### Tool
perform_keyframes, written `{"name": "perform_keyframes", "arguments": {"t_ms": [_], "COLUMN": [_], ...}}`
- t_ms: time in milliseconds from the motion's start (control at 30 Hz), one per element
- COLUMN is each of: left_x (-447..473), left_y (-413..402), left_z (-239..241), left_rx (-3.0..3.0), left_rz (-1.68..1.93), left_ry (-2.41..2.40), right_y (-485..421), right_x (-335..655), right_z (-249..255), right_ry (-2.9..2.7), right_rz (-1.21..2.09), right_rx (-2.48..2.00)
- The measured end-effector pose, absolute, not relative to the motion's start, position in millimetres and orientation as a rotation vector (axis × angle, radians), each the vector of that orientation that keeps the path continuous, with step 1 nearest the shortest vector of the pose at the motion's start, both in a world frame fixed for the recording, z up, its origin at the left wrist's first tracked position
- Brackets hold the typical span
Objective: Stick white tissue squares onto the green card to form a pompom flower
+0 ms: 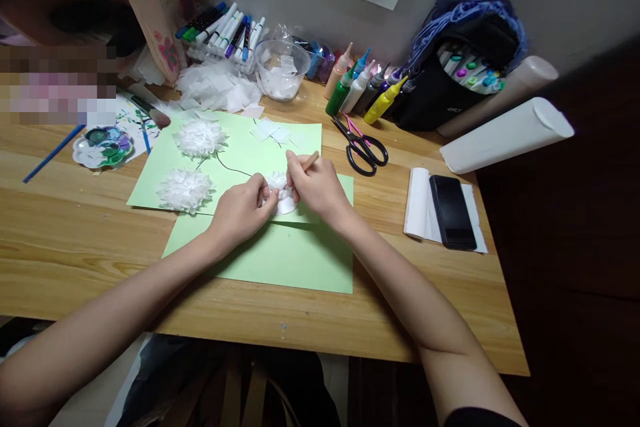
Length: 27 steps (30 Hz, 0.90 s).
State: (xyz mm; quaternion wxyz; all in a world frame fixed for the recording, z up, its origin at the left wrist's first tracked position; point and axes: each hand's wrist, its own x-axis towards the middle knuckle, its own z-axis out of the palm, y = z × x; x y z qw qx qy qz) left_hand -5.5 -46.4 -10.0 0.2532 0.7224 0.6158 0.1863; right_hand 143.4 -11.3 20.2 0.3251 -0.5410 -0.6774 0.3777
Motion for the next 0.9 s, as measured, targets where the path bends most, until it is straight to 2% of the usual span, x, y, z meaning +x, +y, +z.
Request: {"name": "perform_keyframes", "arguments": {"t_ms": [233,900], "left_x": [-4,-5], "left_y": [-46,-46], "left_z": [-9,-7], "left_rx": [1.979,1.985], "left_rz": [0.468,0.419], "left_ry": [1.697,1.714], "right_y": [-31,-28], "right_x": [156,151], "right_z": [12,2], "right_ry": [-1.696,-1.751], "right_rz": [1.019,0.947], "right_rx": [-1.291,-1.272]}}
